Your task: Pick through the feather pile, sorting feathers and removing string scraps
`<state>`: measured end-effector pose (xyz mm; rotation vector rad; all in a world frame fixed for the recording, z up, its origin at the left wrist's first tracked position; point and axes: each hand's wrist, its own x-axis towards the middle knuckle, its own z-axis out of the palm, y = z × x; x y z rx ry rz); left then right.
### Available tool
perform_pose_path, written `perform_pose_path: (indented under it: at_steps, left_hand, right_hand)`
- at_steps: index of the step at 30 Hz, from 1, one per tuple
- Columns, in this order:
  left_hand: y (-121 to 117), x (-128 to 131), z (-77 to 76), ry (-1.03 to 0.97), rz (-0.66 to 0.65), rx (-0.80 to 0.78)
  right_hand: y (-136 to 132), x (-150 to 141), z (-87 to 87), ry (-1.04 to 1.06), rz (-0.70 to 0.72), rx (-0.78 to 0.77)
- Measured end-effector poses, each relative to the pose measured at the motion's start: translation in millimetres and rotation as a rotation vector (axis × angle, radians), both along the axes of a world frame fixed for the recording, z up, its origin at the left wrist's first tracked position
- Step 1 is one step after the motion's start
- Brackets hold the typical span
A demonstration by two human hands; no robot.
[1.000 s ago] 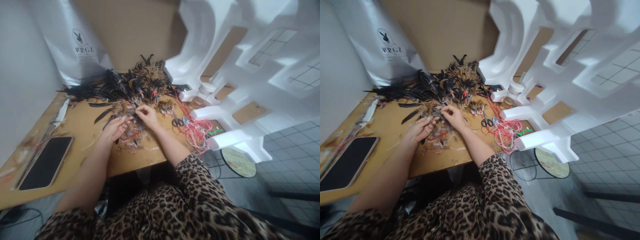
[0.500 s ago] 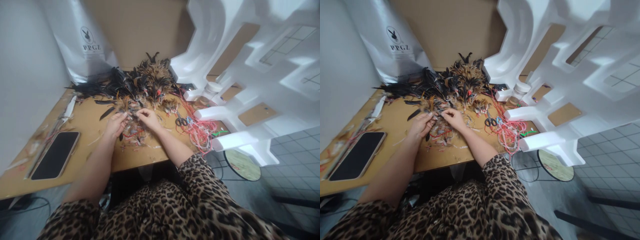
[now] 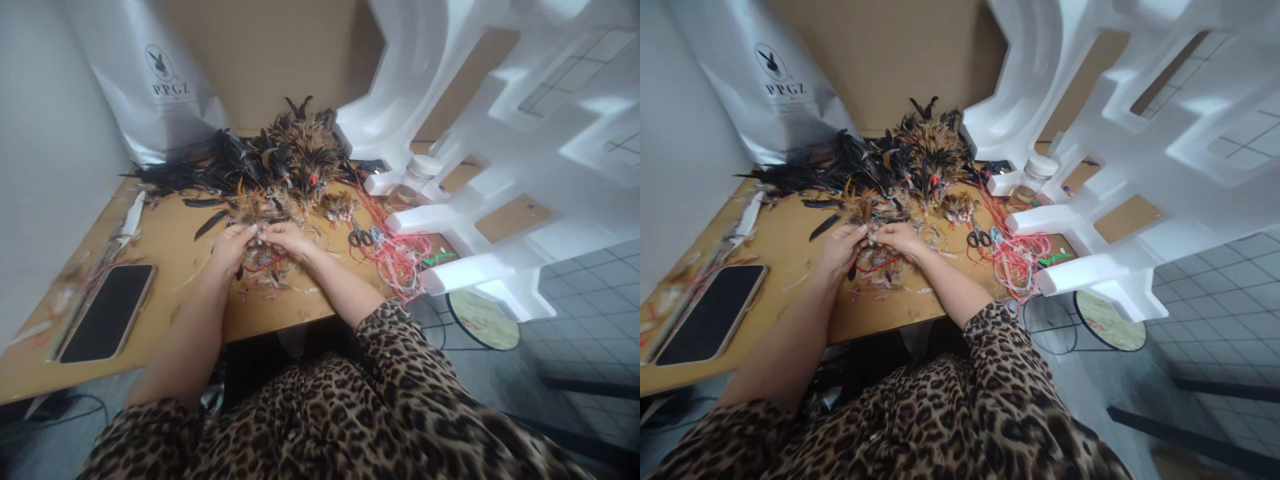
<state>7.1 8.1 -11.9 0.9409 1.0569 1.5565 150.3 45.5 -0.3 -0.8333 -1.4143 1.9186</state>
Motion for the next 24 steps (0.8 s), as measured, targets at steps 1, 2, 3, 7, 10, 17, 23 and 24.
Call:
perform_pose_path:
  at_steps: [1, 2, 3, 7, 10, 17, 23, 24]
  left_hand:
    - [0, 0, -0.6, -0.009, 0.000, -0.002]
    - [1, 0, -1.1, -0.025, 0.002, -0.005]
    - [1, 0, -1.6, -0.045, 0.006, -0.011]
    - [3, -2, -3.7, -0.130, 0.013, -0.068]
    - [3, -3, -4.9, -0.127, -0.025, -0.125]
    - [0, -1, -5.1, -0.104, -0.105, -0.166]
    - [-1, 0, -3.9, -0.098, -0.118, -0.175]
    - [-1, 0, -3.7, -0.084, -0.116, -0.175]
  right_hand:
    - [0, 0, -0.6, 0.008, -0.012, -0.010]
    - [0, -1, -1.0, 0.020, -0.025, -0.024]
    - [1, -1, -1.2, 0.037, -0.036, -0.040]
    - [3, -2, -2.6, 0.144, -0.123, -0.030]
    - [5, -4, -5.1, 0.186, -0.217, 0.034]
    - [6, -9, -10.4, 0.150, -0.327, 0.197]
    - [5, -8, -9.5, 0.058, -0.344, 0.320]
    - [5, -8, -8.8, 0.045, -0.346, 0.337]
